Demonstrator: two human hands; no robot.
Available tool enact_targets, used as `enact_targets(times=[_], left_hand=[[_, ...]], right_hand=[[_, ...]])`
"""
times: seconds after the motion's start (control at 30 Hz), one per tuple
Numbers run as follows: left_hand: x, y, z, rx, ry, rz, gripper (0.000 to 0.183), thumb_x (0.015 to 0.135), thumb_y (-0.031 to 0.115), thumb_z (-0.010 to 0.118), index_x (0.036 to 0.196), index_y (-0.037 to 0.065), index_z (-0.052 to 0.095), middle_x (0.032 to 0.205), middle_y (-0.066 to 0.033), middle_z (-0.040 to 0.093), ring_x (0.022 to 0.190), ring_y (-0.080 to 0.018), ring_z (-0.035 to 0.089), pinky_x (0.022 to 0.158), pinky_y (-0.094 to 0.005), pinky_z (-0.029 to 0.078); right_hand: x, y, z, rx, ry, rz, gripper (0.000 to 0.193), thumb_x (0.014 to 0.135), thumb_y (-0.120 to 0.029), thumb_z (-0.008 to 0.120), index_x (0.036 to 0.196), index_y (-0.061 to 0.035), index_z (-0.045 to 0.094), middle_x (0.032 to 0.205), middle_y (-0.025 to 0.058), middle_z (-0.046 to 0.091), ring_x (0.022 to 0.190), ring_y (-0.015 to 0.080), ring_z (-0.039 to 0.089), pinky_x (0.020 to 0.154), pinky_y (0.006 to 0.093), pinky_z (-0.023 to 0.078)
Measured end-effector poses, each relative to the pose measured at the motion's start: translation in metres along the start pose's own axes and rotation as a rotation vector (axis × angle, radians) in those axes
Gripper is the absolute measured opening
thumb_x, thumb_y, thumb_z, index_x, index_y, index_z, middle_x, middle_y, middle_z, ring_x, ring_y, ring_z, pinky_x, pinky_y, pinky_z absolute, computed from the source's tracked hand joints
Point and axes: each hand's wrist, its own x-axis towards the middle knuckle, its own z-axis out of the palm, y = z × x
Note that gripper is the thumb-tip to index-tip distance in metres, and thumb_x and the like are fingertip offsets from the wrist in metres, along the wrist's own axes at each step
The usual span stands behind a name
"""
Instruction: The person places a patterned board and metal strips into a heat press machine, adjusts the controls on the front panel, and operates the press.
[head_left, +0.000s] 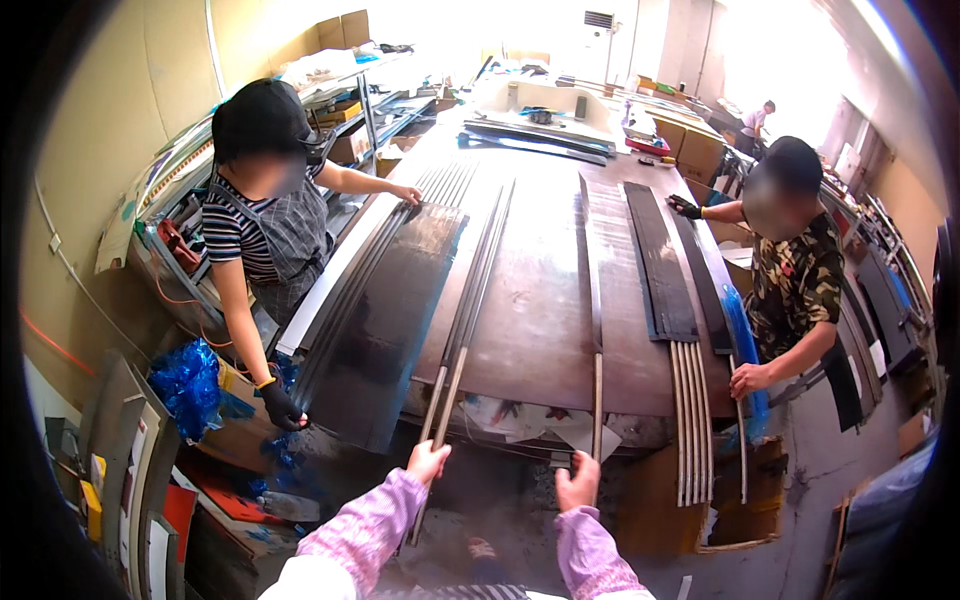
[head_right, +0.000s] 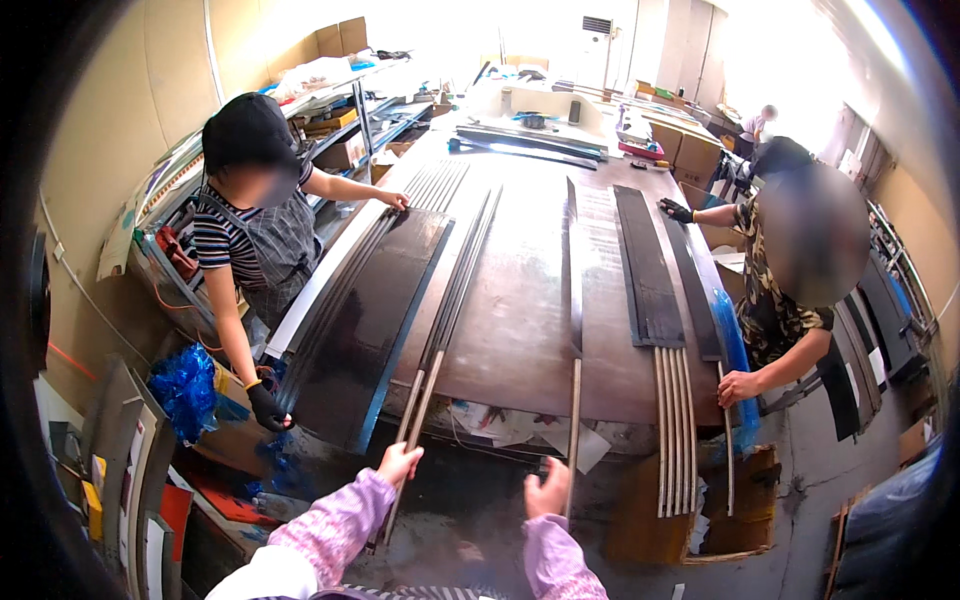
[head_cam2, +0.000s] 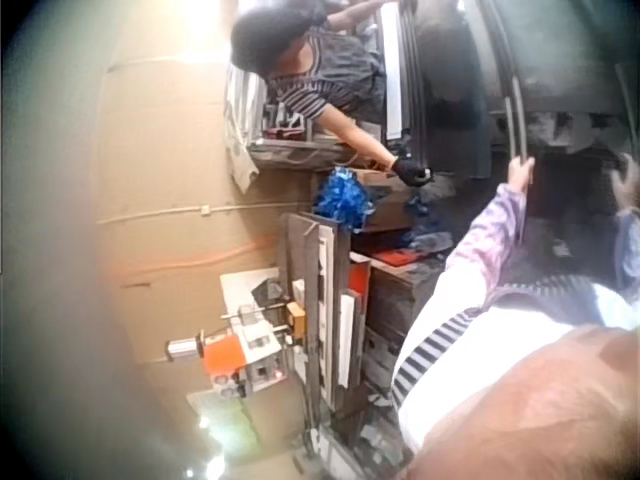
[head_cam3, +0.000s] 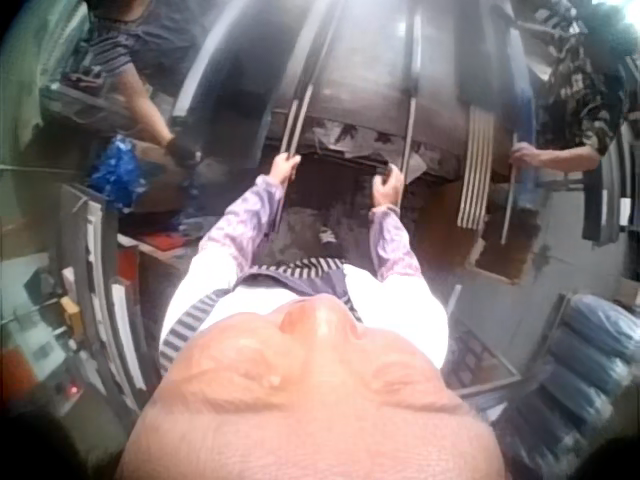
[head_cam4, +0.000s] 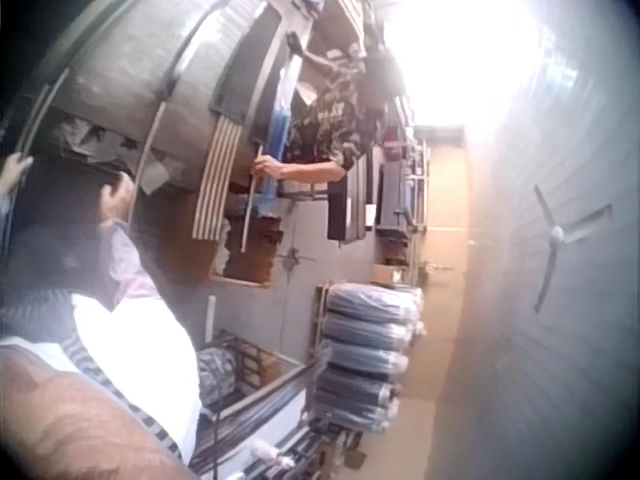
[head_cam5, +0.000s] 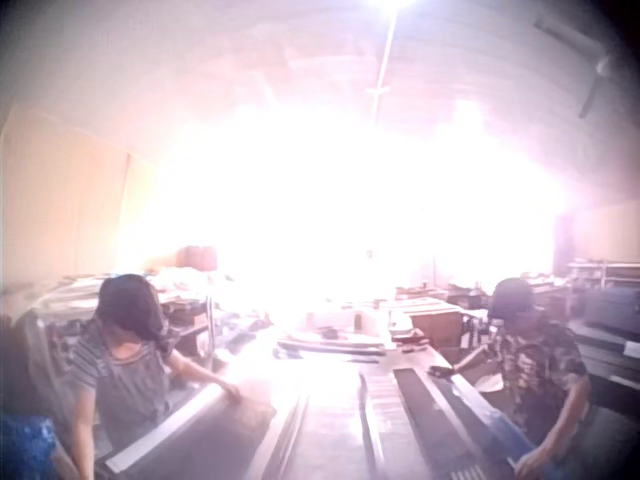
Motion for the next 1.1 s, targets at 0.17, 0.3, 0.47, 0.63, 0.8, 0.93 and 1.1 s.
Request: enact_targets(times=[0.17,0.3,0.47,0.63,0.8,0.93,1.1], left_hand=[[0.054,0.001,0.039,0.210,0.061,-0.087,0.022,0.085,0.022,0.063,0.082,0.003,0.053,0.062,-0.0037,0.055,0.047,-0.0123,0.053,0.042,-0.0293,0.046],[0.053,-0.011,0.026,0.578,0.130,-0.006,0.040,0.082,0.026,0.066,0.107,0.000,0.048,0.087,-0.0149,0.059,0.078,-0.0269,0.062,0.071,-0.0385,0.051],[0.012,0.060,0.069,0.840,0.138,0.389,0.082,0.080,0.047,0.064,0.134,-0.005,0.031,0.134,-0.0270,0.036,0.129,-0.0371,0.032,0.107,-0.0408,0.028],[0.001,0.083,0.088,0.696,-0.036,0.284,0.069,0.083,0.045,0.061,0.128,-0.003,0.039,0.116,-0.0257,0.052,0.108,-0.0344,0.053,0.090,-0.0398,0.042],[-0.120,0.045,0.020,0.643,0.012,0.345,0.048,0.082,0.030,0.065,0.120,0.005,0.050,0.090,-0.0245,0.063,0.087,-0.0407,0.062,0.072,-0.0430,0.050],[-0.257,0.002,-0.049,0.685,0.024,0.100,0.042,0.078,0.032,0.069,0.107,0.007,0.053,0.075,-0.0189,0.061,0.075,-0.0359,0.065,0.062,-0.0395,0.049],[-0.418,-0.055,-0.109,0.660,0.251,-0.135,0.031,0.070,0.028,0.072,0.072,0.003,0.054,0.066,-0.0196,0.055,0.068,-0.0391,0.058,0.062,-0.0435,0.044]], right_hand=[[-0.016,0.123,-0.033,-0.242,-0.014,0.311,0.048,0.079,-0.033,0.069,0.110,-0.0004,0.052,0.083,0.0104,0.056,0.074,0.0248,0.058,0.070,0.0349,0.048],[-0.024,0.105,-0.028,0.266,-0.344,0.758,0.026,0.089,-0.030,0.058,0.082,-0.0094,0.043,0.060,0.0013,0.048,0.043,0.0109,0.047,0.036,0.0290,0.038],[-0.082,0.007,0.023,0.357,-0.704,0.732,0.031,0.082,-0.023,0.066,0.096,-0.0049,0.045,0.069,0.0049,0.055,0.054,0.0138,0.054,0.048,0.0288,0.047],[-0.182,-0.092,0.067,1.194,-1.206,0.705,0.041,0.088,-0.008,0.059,0.123,-0.0001,0.039,0.108,0.0123,0.059,0.097,0.0213,0.060,0.084,0.0352,0.049],[-0.139,-0.079,0.071,0.352,-1.335,-0.228,0.032,0.071,-0.007,0.062,0.102,-0.0012,0.055,0.090,0.0137,0.062,0.090,0.0281,0.061,0.080,0.0364,0.048],[-0.041,-0.099,0.068,-0.094,-0.312,-0.488,0.073,0.062,-0.009,0.072,0.127,0.0006,0.042,0.126,0.0227,0.043,0.117,0.0385,0.043,0.102,0.0465,0.034],[-0.003,-0.109,0.103,-0.213,-0.242,-0.932,0.049,0.078,-0.004,0.051,0.126,-0.0033,0.043,0.121,0.0148,0.046,0.117,0.0312,0.044,0.104,0.0463,0.032]])
